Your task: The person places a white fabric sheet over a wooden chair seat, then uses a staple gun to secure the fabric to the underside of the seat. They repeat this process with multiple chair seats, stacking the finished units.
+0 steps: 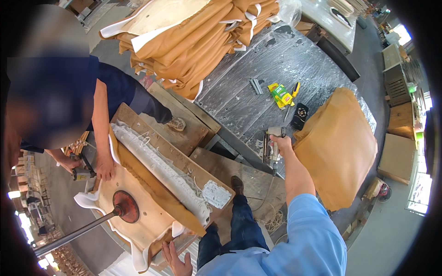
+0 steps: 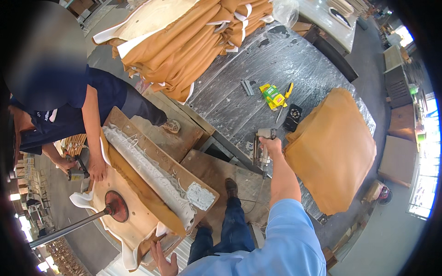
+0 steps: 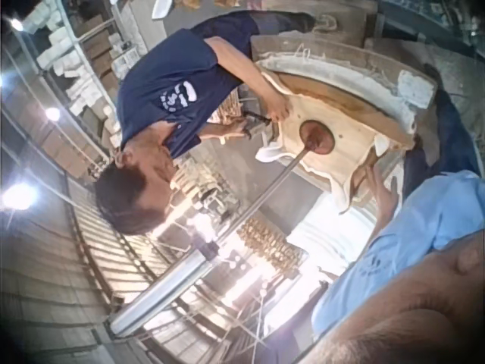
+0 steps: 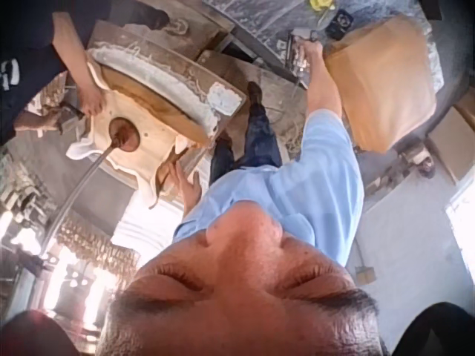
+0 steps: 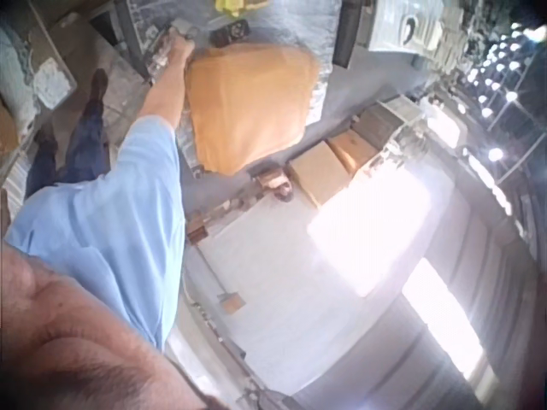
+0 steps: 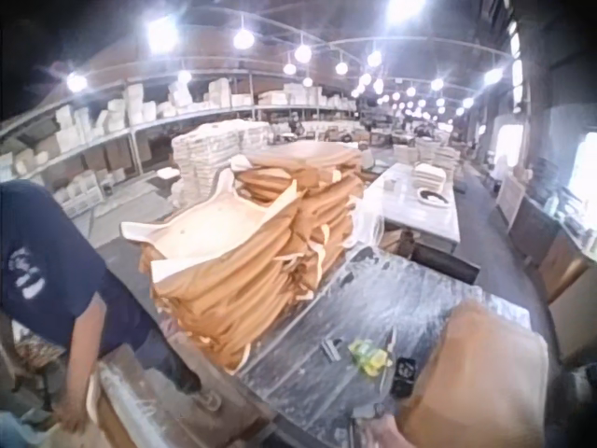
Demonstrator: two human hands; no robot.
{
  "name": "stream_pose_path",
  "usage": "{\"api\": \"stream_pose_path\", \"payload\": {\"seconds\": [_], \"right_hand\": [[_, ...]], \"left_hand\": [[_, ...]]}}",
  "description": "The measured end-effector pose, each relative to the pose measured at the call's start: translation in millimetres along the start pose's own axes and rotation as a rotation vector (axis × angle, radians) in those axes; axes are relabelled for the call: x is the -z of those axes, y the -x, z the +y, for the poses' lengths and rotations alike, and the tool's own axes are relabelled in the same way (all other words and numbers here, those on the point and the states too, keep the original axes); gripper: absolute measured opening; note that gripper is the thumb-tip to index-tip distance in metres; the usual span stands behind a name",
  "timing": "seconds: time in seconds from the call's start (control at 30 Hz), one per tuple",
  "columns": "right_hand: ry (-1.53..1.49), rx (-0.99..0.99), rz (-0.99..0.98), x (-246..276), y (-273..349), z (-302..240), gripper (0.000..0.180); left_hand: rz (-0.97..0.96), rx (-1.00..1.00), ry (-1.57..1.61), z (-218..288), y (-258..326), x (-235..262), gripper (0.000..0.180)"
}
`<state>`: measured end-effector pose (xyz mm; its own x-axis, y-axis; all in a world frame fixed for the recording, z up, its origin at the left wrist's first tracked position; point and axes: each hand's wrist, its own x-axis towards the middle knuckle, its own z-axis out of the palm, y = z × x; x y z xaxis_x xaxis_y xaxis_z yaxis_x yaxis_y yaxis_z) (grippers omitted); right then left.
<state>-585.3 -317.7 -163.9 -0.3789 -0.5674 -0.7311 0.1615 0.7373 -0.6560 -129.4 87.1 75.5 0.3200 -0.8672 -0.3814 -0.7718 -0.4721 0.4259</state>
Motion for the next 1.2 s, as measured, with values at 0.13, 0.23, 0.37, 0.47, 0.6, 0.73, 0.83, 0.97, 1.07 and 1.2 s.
{"api": "stream_pose_path", "payload": {"seconds": [0.13, 0.23, 0.37, 0.47, 0.6, 0.73, 0.83, 0.97, 1.07, 1.2], "right_hand": [[0.010, -0.003, -0.022, 1, -36, -5, 0.033], [0.015, -0.014, -0.005, 4, -54, -3, 0.028], [0.416, 0.086, 0.102, 20, -67, 19, 0.027], [0.480, 0.281, 0.192, 35, -68, 20, 0.027], [0.511, 0.322, 0.138, 22, -13, 19, 0.047], [0.431, 0.468, -0.116, -38, 82, 29, 0.040], [0.370, 0.761, -0.238, -79, 157, 22, 0.035], [0.323, 0.831, -0.476, -145, 275, 22, 0.034], [0.465, 1.062, -0.491, -180, 318, 26, 0.037], [0.675, 1.143, -0.393, -191, 349, 27, 0.038]], "left_hand": [[0.037, 0.027, -0.106, 12, -4, -9, 0.092], [0.035, 0.009, -0.162, 15, -6, -11, 0.098], [0.083, 0.025, -0.130, 16, -5, -10, 0.080], [0.038, 0.059, -0.096, 2, 3, -18, 0.092], [0.099, -0.010, -0.074, -10, 5, -12, 0.085], [0.135, -0.106, 0.030, -24, 6, -1, 0.076], [0.324, -0.258, 0.113, -36, -1, 9, 0.057], [0.507, -0.298, 0.108, -70, -3, 18, 0.030], [0.549, -0.326, 0.117, -84, -16, 19, 0.016], [0.624, -0.364, 0.138, -86, -15, 11, 0.010]]}}
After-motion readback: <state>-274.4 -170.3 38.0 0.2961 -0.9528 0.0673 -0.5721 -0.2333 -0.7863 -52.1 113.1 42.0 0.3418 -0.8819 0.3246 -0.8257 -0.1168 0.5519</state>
